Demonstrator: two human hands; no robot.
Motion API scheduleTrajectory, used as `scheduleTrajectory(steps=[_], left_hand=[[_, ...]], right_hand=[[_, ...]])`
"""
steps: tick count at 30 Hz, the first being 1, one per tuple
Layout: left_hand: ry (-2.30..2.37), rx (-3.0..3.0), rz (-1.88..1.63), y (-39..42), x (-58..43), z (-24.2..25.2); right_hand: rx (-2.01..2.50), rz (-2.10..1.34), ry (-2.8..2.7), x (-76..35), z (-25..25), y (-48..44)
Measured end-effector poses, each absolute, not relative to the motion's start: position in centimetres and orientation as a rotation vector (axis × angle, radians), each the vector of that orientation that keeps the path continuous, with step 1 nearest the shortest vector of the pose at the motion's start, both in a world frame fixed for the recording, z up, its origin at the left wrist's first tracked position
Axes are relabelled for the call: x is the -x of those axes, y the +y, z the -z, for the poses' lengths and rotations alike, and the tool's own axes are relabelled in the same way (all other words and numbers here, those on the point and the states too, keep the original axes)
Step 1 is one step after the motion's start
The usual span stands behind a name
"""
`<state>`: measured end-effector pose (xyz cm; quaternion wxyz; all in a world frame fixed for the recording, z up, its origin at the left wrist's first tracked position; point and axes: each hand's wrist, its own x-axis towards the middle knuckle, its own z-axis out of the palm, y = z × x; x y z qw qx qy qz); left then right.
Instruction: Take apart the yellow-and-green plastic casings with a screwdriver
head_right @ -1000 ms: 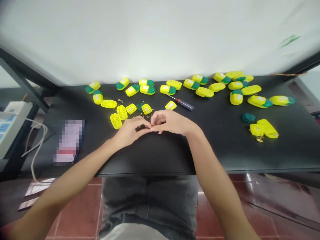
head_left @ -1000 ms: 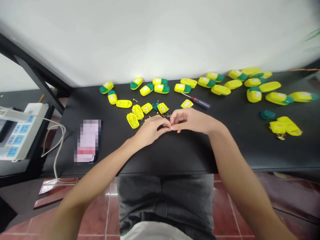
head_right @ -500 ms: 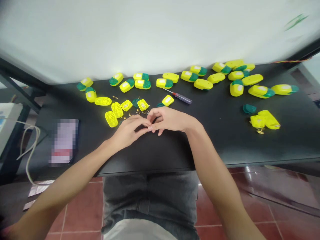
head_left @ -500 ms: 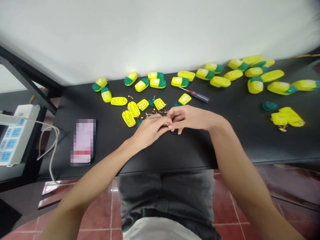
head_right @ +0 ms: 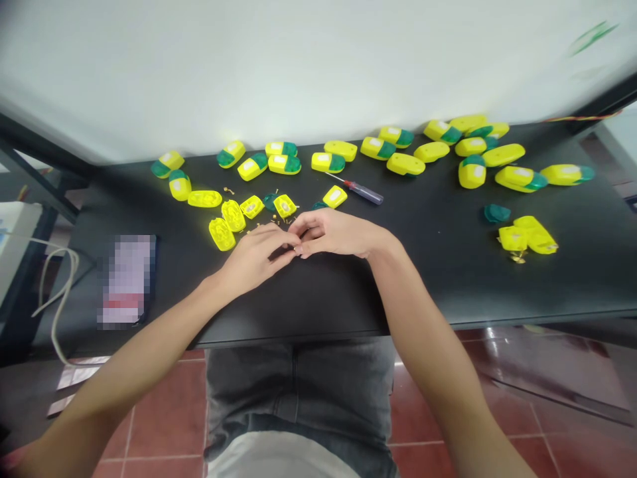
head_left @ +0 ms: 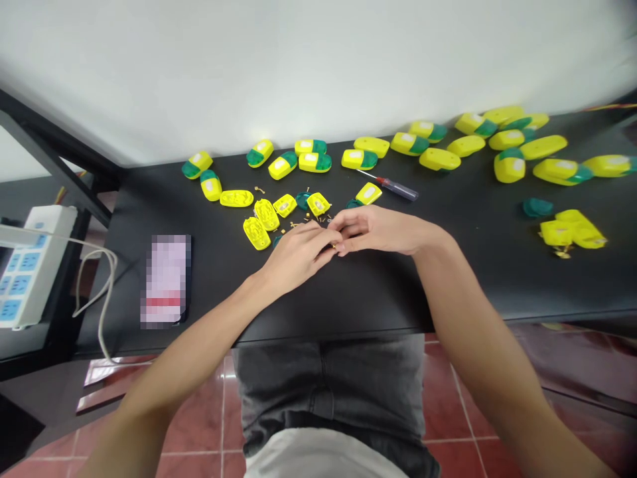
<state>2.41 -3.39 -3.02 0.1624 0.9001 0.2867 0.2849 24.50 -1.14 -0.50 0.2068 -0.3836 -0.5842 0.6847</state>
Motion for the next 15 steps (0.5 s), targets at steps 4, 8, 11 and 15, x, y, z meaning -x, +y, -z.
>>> scheduleTrajectory(steps=[4, 8, 11, 15], left_hand=[[0.830, -2.564, -0.790, -3.29, -2.28, 2.88], [0.806, -2.559, -0.863, -3.17, -2.18, 2.96], [0.783, -2.570, -0.926, -3.15, -2.19, 3.05], [0.780, -2.573, -0.981, -3.21, -2.27, 2.93]], right_hand=[[1.064, -1.876, -1.628, -24.20, 0.27, -1.27], [1.079, -1.852, -1.605, -24.00, 0.08, -1.43], [1.074, -1.858, -1.607, -24.11, -0.01, -1.45], [1.044, -1.928, -1.591, -24.42, -0.08, -1.34]])
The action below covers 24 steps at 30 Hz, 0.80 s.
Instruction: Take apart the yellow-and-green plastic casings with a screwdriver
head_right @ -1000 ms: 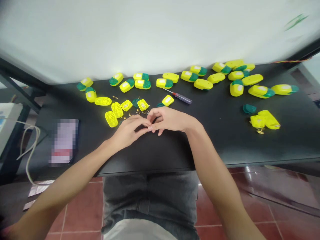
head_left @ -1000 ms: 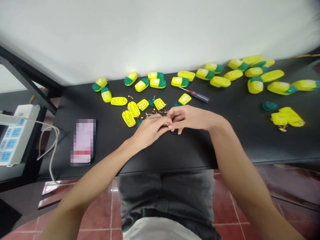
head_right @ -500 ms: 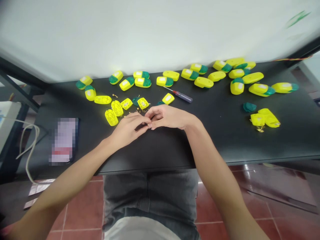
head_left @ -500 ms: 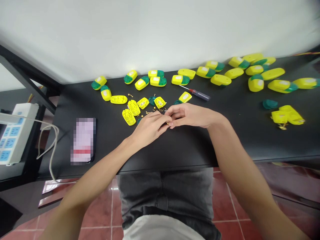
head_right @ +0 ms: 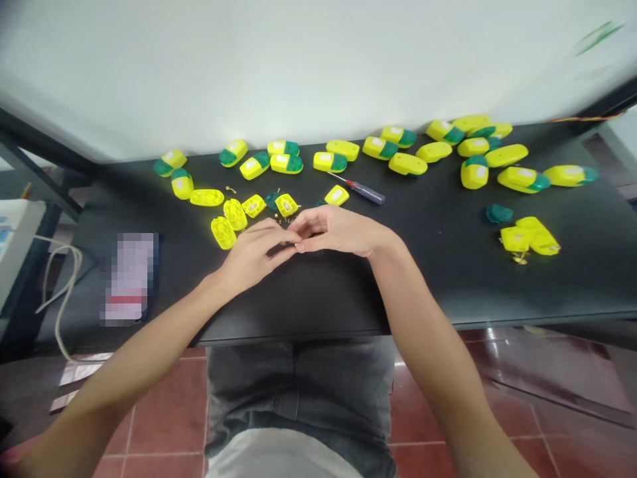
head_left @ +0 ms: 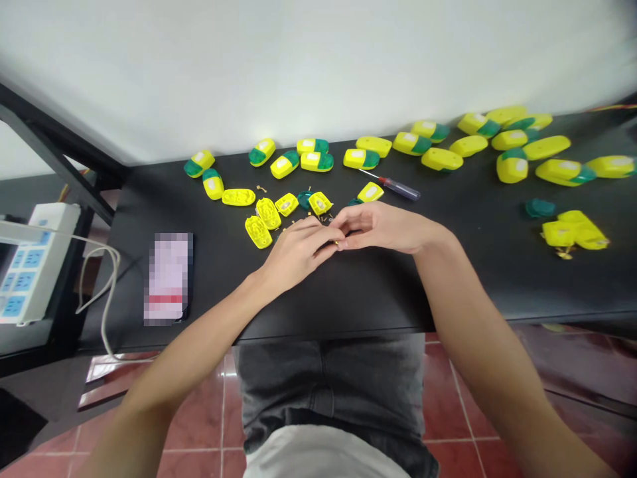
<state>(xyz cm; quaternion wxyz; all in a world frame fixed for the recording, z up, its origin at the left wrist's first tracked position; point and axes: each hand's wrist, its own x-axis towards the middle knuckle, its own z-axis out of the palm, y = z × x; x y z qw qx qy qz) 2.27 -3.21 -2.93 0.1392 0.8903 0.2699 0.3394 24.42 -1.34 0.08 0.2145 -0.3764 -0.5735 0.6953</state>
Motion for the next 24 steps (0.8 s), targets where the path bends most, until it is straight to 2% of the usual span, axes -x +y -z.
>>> scheduleTrajectory(steps=[24], left_hand=[[0.743, -2.264, -1.138, -3.8, -2.7, 1.8]], right_hand=[[0.968, -1.999, -1.479, -24.4, -0.5, -1.6]])
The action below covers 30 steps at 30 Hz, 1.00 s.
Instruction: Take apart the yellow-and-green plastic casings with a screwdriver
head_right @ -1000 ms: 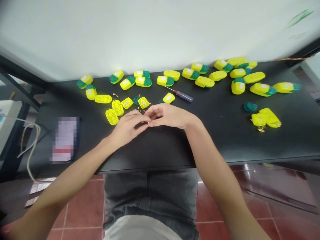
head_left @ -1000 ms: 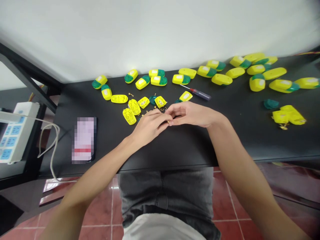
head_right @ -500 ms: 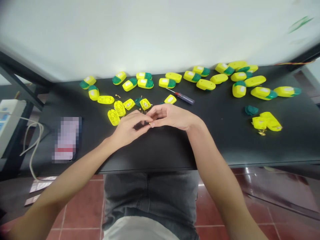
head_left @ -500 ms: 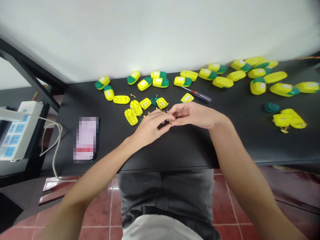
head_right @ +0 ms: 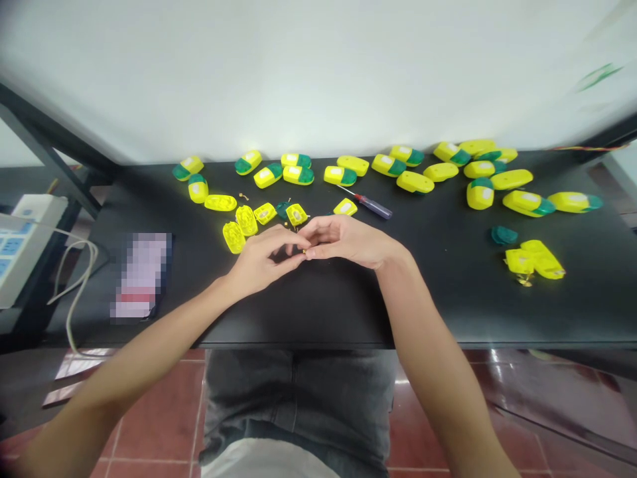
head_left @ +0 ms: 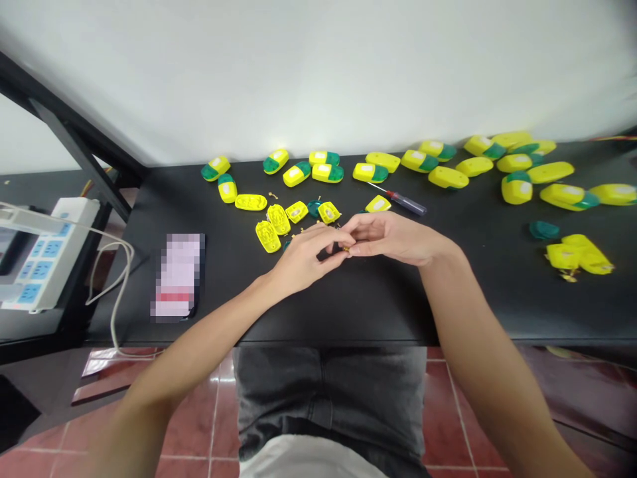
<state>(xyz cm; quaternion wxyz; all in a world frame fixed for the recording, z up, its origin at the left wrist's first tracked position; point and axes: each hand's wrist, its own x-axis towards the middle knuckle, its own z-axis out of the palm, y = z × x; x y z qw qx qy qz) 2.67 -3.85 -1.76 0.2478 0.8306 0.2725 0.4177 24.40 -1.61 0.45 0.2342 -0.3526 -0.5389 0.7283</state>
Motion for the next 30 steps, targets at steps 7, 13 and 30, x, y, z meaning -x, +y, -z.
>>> scheduleTrajectory(steps=[7, 13, 30], left_hand=[[0.679, -2.342, -1.131, -3.56, -2.54, 2.15], [0.688, -2.389, -1.059, -3.55, -2.29, 2.17], [0.722, -2.407, -0.872, -3.67, -2.20, 2.17]], right_hand=[[0.959, -2.010, -1.448, -24.33, -0.58, -1.65], [0.965, -2.030, -1.438, -24.12, -0.54, -1.81], [1.072, -1.940, -1.622, -24.07, 0.01, -1.67]])
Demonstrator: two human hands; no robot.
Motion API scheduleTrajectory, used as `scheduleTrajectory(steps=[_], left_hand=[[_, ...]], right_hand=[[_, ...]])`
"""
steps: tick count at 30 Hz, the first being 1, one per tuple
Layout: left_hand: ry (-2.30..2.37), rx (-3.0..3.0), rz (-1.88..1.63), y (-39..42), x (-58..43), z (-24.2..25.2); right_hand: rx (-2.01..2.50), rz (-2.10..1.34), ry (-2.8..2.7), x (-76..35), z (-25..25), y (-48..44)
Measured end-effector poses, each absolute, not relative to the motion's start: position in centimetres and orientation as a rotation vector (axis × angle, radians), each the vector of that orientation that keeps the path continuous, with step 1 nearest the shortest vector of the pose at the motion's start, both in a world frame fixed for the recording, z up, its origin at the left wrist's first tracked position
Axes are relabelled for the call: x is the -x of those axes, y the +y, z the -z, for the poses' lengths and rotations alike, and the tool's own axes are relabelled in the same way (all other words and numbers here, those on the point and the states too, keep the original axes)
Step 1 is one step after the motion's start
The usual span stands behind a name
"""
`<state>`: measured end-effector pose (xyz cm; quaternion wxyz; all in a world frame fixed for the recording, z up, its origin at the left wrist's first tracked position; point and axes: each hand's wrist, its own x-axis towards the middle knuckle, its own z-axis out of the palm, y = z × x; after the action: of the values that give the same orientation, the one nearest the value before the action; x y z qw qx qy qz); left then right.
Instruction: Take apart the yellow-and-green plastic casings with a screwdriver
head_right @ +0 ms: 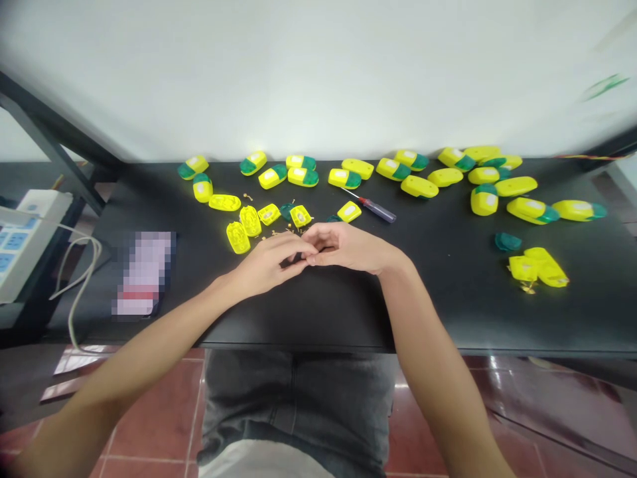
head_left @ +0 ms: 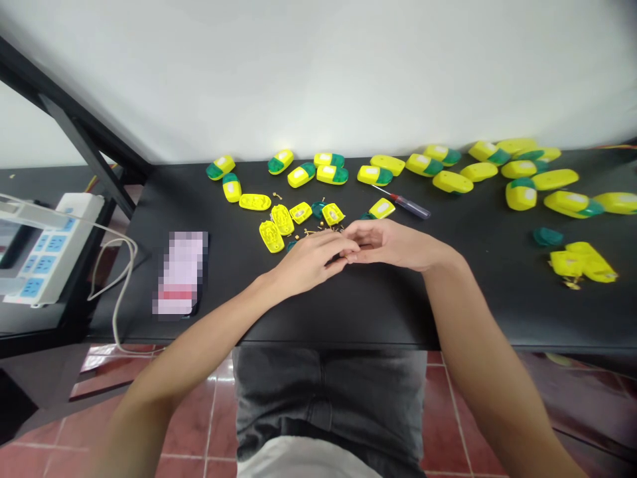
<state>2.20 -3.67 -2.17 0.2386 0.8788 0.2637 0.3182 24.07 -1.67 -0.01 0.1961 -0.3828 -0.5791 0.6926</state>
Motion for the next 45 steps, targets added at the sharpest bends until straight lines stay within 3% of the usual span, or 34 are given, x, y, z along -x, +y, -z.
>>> scheduleTrajectory(steps=[9, 15, 17, 21, 30, 38, 45], left_hand=[[0.846, -2.353, -0.792, -3.6, -2.4, 3.4], [0.838, -2.327, -0.750, -3.4, -2.5, 3.9], [0.834, -2.330, -0.721, -3.3, -2.4, 3.9], [0.828, -2.339, -0.672, -3.2, -2.2, 3.7], [0.836, -2.363, -0.664, -3.1, -2.1, 3.5], [0.849, -2.337, -0.672, -3.1, -1.9, 3.3], [0.880, -2.277, -0.705, -3.1, -2.0, 3.4]], right_hand=[[1.153, -1.747, -1.718, -25.3, -0.6, -1.5], [1.347, -0.718, -1.296, -28.2, 1.0, 0.6], [1.528, -0.541, -1.266, -29.6, 2.0, 1.2], [1.835, -0.583, -1.416, -31.6, 3.6, 1.6], [1.785, -0.613, -1.401, -31.4, 2.8, 1.3], [1.022, -0.625, -1.047, -29.7, 0.9, 1.4], [0.852, -0.797, -1.123, -28.4, -1.4, -0.4]])
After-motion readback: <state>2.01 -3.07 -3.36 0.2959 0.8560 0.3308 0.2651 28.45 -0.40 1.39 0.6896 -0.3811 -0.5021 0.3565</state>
